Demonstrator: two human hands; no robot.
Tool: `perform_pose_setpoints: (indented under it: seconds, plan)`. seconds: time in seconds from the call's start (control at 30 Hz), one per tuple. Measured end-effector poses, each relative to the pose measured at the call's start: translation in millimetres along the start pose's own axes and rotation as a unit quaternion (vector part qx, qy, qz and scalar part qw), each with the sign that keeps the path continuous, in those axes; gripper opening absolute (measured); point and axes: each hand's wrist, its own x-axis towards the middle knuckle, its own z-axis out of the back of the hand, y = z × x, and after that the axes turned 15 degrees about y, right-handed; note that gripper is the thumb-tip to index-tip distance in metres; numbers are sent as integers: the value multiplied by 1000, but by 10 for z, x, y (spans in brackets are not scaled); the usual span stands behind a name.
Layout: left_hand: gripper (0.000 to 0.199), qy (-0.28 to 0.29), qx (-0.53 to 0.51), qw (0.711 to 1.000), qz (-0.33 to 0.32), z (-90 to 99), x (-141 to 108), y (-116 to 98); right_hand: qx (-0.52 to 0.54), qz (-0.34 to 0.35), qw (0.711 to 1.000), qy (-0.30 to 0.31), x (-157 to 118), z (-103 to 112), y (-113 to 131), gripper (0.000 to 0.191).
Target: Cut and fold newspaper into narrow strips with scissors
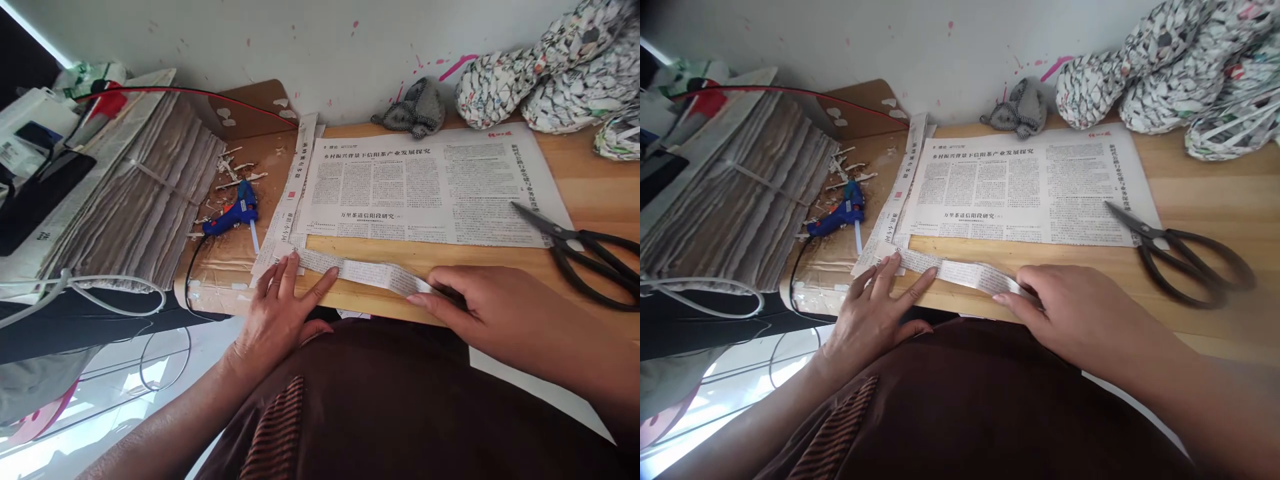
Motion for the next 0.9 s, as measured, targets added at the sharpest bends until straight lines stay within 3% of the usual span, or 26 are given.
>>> perform_pose_setpoints:
  seconds: [0.17, 0.3, 0.47, 0.6, 0.77, 0.9]
  plan:
    - [90, -25, 16, 1000, -1, -31, -2, -5, -57, 14, 998, 10, 215, 133, 237, 31]
    - [89, -27, 5, 1000, 1, -62, -2, -8, -89, -1, 993, 78, 151, 159, 16, 22]
    - [92, -27, -13, 1000, 7, -118, -7, -16, -78, -14, 990, 120, -37, 176, -225, 33]
    - [94, -32, -3, 999, 4, -138, -7, -15, -47, -10, 996, 77, 69, 181, 19, 26]
    - [94, -36, 21, 999, 5, -128, -7, -24, -27, 30, 999, 31, 474, 174, 486, 26]
    - [94, -39, 38, 998, 11, -144, -16, -25, -26, 56, 998, 20, 757, 164, 697, 23]
